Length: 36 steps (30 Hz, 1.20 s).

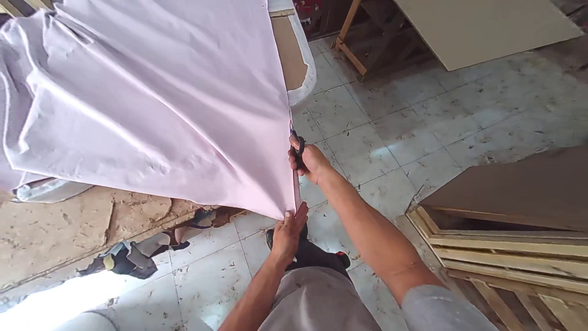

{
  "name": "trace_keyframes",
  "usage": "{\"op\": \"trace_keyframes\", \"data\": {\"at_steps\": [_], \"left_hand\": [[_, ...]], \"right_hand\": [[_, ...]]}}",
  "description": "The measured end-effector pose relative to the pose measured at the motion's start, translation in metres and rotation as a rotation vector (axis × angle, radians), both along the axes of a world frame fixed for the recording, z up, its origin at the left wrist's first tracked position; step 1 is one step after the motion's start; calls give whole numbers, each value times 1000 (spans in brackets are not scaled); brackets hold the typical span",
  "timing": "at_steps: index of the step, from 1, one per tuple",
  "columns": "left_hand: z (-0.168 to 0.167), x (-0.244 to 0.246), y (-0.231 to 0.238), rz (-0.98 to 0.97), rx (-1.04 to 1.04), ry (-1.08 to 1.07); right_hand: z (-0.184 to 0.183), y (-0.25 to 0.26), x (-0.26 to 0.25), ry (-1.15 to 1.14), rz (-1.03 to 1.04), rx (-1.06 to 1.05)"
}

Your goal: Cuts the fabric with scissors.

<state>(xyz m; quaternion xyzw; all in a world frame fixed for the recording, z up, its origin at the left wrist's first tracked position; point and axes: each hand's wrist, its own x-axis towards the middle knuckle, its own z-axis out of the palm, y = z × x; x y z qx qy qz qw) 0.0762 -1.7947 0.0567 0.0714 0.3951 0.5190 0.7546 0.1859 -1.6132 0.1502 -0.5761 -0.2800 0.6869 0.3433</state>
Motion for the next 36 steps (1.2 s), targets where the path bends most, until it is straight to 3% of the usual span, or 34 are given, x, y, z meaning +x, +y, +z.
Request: {"op": "trace_keyframes", "data": {"at_steps": [10,20,23,26,28,31,33,36], "left_hand": [[-11,-3,0,27,-19,-60],[-26,-4,5,53,-5,-29],[-30,0,6,28,5,34],[-35,5,1,22,-50,59],[-36,4,2,29,-86,57],[-41,2,3,-65,29,93],[-44,8,3,-269,139,194],[-21,37,17,-610,297,439]], "right_hand": [[-3,93,1,-55,-5,43],[2,247,8,-217,43,117],[30,298,19,-280,-16,229],[88,329,44,-188,-159,360],[126,328,62,-129,-232,452],[159,289,92,-167,-187,571],[150,244,115,-185,-102,625],[86,152,154,-129,5,579]]}}
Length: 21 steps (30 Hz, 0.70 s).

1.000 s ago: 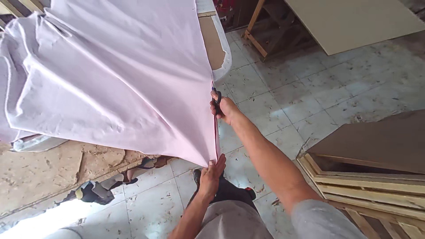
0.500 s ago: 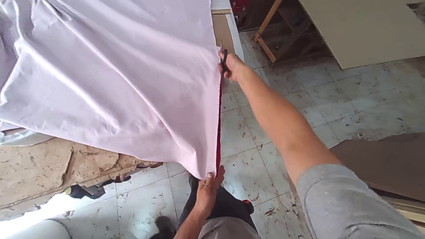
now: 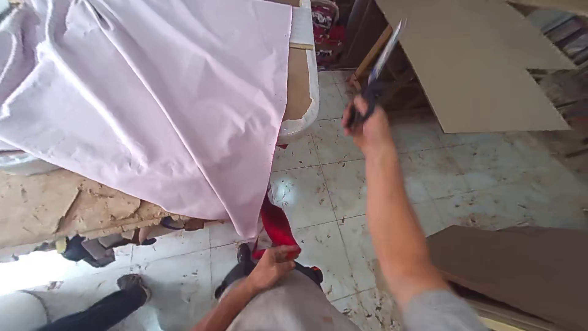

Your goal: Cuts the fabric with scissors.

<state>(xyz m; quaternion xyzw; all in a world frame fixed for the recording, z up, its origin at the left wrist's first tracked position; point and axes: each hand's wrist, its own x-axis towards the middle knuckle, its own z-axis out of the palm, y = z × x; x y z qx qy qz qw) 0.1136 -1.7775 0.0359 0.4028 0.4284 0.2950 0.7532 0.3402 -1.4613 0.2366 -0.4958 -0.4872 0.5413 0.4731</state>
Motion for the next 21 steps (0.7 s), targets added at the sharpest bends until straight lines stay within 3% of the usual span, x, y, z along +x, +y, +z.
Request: {"op": "trace_keyframes", "data": {"at_steps": [3,6,8,10,15,18,21], "left_hand": [[36,35,40,-182,261,193],[72,63,82,-165,432,209],[96,81,114,-111,525,142],[120,98,152,-63,634,58],[166,123,285,72,803,16],[189,126,373,51,895,18],[204,142,461,60,872,-132]], "right_hand": [[-91,-86,40,14,54,-65],[-157,-158,74,138,159,-51],[-174,-181,85,296,214,0],[-168,-183,85,261,154,91],[-121,-79,99,-264,-173,98],[-85,14,135,-305,-205,159],[-48,89,172,-237,-243,160]]}}
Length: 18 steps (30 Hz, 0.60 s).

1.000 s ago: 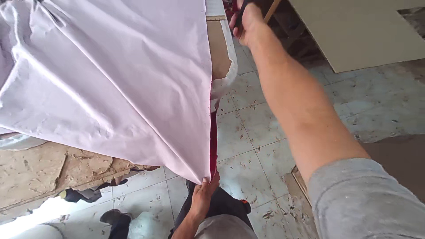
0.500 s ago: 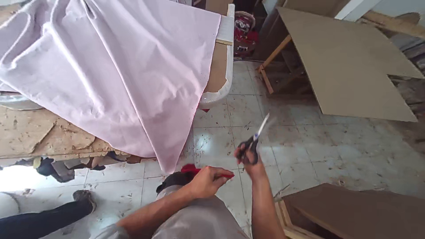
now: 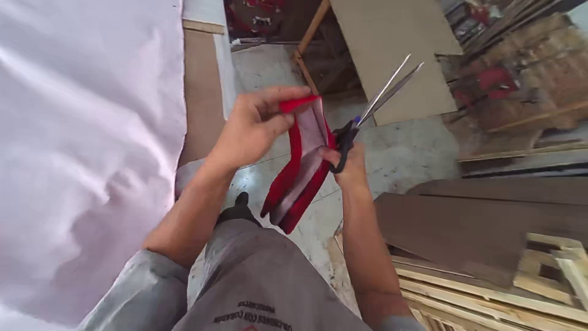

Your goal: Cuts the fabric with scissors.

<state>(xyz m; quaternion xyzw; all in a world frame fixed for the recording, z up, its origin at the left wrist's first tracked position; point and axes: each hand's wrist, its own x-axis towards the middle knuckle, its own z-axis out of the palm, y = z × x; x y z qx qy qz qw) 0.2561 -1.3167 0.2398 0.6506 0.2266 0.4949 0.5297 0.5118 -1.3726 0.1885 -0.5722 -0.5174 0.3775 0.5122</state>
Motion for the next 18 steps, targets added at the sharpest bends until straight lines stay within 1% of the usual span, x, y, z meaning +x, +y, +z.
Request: {"op": "trace_keyframes", "data": {"at_steps": [2,3,5,6,7,9,11,13,14,16,17,18], "left_hand": [[5,25,62,-11,52,-151],[8,41,91,33,105,-195],[5,77,141,159,230,-186],[-1,96,160,169,243,-118],[-9,113,176,132,226,-29],[-33,146,209,51,170,212],[-70,174,255,106,150,505],[-106,192,314,156,101,751],[-121,197,349,181,58,851],[-140,198,421,256,7,989],[-142,196,456,306,-6,1034],[-135,191,491,368,-13,1070]], "right_hand": [[24,44,23,24,-14,49],[37,67,32,34,-24,80],[55,113,48,91,-59,155],[61,136,56,144,-64,195],[67,159,64,196,-66,233],[79,205,83,250,-48,307],[88,247,109,226,-24,383],[99,286,145,188,-70,449],[106,307,168,168,-100,472],[110,351,236,125,-160,508],[108,375,275,90,-206,501],[104,401,314,57,-240,489]]}}
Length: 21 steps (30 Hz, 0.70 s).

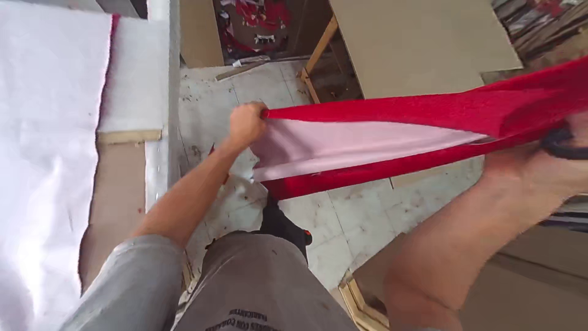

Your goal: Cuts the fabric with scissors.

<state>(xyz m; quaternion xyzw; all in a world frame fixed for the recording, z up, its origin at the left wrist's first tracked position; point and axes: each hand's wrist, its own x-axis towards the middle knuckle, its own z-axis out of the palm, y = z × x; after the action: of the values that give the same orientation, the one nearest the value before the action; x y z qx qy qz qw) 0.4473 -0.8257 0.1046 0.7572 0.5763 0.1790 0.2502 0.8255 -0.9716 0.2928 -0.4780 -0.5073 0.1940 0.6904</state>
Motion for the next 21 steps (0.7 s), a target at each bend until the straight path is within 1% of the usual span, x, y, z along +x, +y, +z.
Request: {"op": "trace_keyframes", "data": {"at_steps": [1,2,5,6,8,10,11,13,16,18,19,20,21], "left_hand": [[15,-5,33,50,44,19],[38,-9,62,95,97,14],[122,-15,145,239,289,-31],[145,-18,168,278,339,-38],[179,-27,213,338,424,-39],[200,-38,257,417,463,-36],[205,-44,280,456,474,-48],[202,-63,326,504,516,-131],[173,-95,399,475,613,-464],[142,-107,433,440,605,-688],[120,-108,446,411,570,-794],[92,-99,459,377,513,-902],[61,-81,472,328,406,-1000]], "right_hand": [[-5,25,32,0,-37,-29],[-10,51,55,19,-60,-51],[-28,145,100,94,-40,-138],[-37,179,108,130,-9,-156],[-47,247,107,181,66,-165],[-51,312,98,222,114,-160],[-55,346,92,243,134,-155],[-63,409,75,274,176,-157],[-74,494,39,293,259,-169],[-85,530,5,334,334,-197],[-90,544,-18,369,379,-226],[-93,558,-43,400,427,-275],[-97,573,-70,422,476,-331]]}}
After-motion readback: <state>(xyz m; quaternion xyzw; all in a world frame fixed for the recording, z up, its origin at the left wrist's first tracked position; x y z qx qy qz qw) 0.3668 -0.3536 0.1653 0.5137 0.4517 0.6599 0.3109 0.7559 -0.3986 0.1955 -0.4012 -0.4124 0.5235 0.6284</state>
